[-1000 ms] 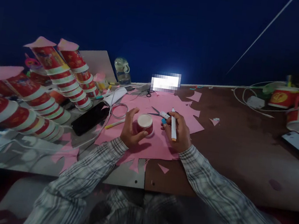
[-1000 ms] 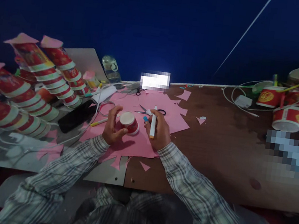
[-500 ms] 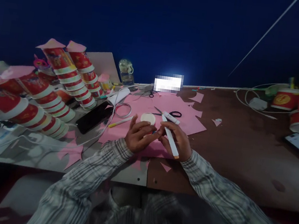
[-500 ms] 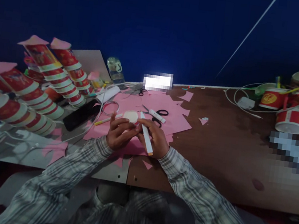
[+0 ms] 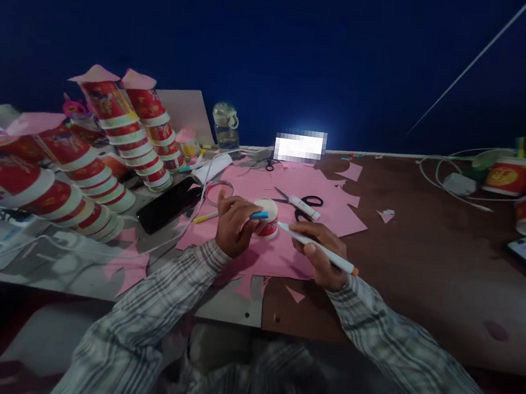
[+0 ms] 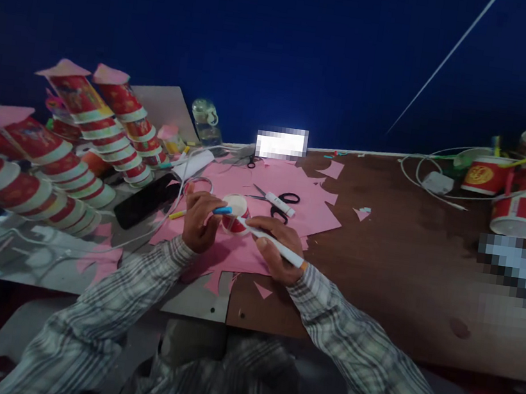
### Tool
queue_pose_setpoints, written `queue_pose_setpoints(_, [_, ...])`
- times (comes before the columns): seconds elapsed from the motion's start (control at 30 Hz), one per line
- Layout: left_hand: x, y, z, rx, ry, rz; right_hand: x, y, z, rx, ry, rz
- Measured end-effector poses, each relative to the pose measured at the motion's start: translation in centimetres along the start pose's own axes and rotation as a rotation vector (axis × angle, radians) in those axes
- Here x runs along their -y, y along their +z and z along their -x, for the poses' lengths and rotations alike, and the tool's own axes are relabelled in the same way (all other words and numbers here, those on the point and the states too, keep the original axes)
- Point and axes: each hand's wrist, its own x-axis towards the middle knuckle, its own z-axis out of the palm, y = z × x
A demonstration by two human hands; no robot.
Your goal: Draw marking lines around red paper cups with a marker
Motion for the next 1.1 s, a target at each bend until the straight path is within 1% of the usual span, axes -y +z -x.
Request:
queue_pose_setpoints(0.1, [-0.3,0.0,0.0,0.026,-0.020,-0.018,0.7,0.0,0.1,0.003,0.004,0.003])
queue_pose_setpoints(0.2, [-0.7,-0.1,0.0,0.036,-0.018,-0.017,0.8,0.1,0.0,-0.022,-0.019,0.002])
queue_pose_setpoints(0.4, [-1.2,-0.3,-0.2,0.007,0.032,-0.020,0.3,0.7,-0.2,-0.027,-0.042,-0.147])
queue_pose_setpoints(0.5, [-1.5,-0.5,-0.2,0.005,0.093,-0.040,0.5,0.9,-0.3,0.003,-0.061,-0.239])
queue_pose_setpoints(0.63, [-2.0,-0.8,-0.2,0.041,0.139,-0.110,0.6,1.1,-0.1,0.046,-0.033,-0.327])
queue_pose_setpoints(0.73, [-2.2,-0.8,-0.2,0.056,0.148,-0.105,0.7,1.0,0.2,0.071,-0.015,-0.324])
queue_pose_setpoints(0.8, [-2.2,-0.8,-0.2,0.079,0.152,-0.082,0.7,1.0,0.2,0.088,-0.030,-0.288])
queue_pose_setpoints(0.9, [-2.0,-0.9,-0.3,0.125,0.139,-0.091,0.9,0.8,-0.2,0.096,-0.096,-0.213])
queue_pose_setpoints(0.93, [-1.9,-1.0,-0.3,0.122,0.130,-0.087,1.0,0.8,-0.3,0.094,-0.122,-0.194])
queue_pose_setpoints(1.0, [-1.6,-1.0,-0.4,0.074,0.092,-0.033,1.3,0.7,-0.6,0.094,-0.168,-0.169])
queue_pose_setpoints(1.1, [-1.3,-0.8,-0.4,-0.027,-0.032,0.166,1.4,0.9,-0.8,0.119,-0.229,-0.145])
